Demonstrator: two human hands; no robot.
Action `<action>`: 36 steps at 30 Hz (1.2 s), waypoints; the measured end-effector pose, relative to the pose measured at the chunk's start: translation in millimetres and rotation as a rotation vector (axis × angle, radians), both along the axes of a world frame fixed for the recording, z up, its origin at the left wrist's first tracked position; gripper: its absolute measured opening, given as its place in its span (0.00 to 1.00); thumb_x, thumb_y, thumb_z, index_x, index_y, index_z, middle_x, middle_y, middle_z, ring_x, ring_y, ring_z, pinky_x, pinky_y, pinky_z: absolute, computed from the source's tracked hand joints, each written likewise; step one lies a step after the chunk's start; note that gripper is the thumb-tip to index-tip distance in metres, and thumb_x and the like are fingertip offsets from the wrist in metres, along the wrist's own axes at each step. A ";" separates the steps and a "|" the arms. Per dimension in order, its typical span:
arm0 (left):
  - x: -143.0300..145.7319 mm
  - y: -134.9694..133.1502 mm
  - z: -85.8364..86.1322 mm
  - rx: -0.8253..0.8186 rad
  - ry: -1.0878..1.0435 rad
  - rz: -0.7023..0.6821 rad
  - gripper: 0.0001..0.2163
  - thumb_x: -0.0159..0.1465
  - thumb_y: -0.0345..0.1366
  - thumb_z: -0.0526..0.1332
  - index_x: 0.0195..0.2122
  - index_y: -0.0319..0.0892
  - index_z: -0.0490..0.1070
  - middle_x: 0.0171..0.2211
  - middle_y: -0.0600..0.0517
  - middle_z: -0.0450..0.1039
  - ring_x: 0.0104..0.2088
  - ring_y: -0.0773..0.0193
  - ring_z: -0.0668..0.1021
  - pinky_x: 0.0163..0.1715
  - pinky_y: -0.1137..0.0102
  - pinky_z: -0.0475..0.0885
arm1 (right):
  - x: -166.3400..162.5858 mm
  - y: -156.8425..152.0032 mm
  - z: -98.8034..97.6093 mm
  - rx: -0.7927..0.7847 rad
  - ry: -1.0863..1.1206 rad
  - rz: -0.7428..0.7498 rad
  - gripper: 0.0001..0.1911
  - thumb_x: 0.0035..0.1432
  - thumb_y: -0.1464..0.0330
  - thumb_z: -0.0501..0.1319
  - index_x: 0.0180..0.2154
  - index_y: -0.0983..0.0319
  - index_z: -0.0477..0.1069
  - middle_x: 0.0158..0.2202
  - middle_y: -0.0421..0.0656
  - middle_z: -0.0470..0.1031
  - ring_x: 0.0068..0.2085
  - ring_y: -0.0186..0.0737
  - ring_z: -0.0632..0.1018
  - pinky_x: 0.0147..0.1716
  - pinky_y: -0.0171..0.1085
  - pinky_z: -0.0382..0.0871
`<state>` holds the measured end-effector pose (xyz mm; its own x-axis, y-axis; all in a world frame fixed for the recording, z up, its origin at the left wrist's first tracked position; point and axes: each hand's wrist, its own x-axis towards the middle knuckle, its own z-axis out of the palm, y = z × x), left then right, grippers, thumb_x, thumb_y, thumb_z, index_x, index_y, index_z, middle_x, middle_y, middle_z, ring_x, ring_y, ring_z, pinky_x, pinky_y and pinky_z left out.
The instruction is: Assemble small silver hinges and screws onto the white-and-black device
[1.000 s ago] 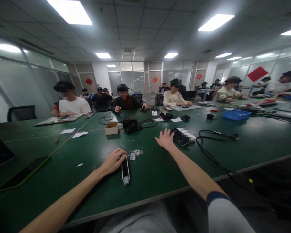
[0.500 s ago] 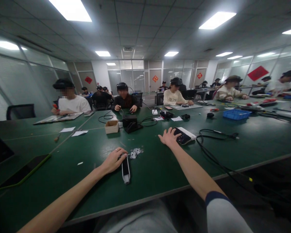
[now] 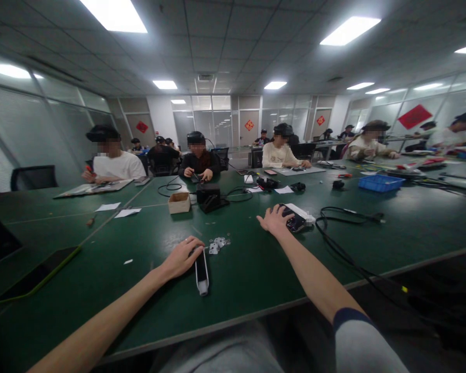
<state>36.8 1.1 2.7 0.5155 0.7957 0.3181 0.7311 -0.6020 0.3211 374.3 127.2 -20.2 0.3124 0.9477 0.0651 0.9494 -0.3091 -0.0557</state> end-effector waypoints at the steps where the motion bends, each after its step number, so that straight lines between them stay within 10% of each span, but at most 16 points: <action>1: -0.2 -0.3 0.6 -0.002 -0.001 0.003 0.16 0.69 0.43 0.45 0.44 0.42 0.70 0.43 0.48 0.70 0.42 0.60 0.73 0.45 0.65 0.68 | -0.8 -0.1 0.4 -0.003 -0.005 0.011 0.41 0.60 0.44 0.38 0.64 0.65 0.49 0.66 0.60 0.35 0.63 0.71 0.36 0.49 0.75 0.33; 36: -14.7 7.7 7.8 -0.029 0.276 0.022 0.12 0.61 0.30 0.50 0.44 0.42 0.68 0.39 0.49 0.73 0.38 0.59 0.75 0.40 0.67 0.68 | -62.4 -33.4 2.1 0.092 -0.070 0.497 0.36 0.61 0.47 0.42 0.58 0.66 0.61 0.63 0.58 0.51 0.64 0.62 0.47 0.58 0.59 0.32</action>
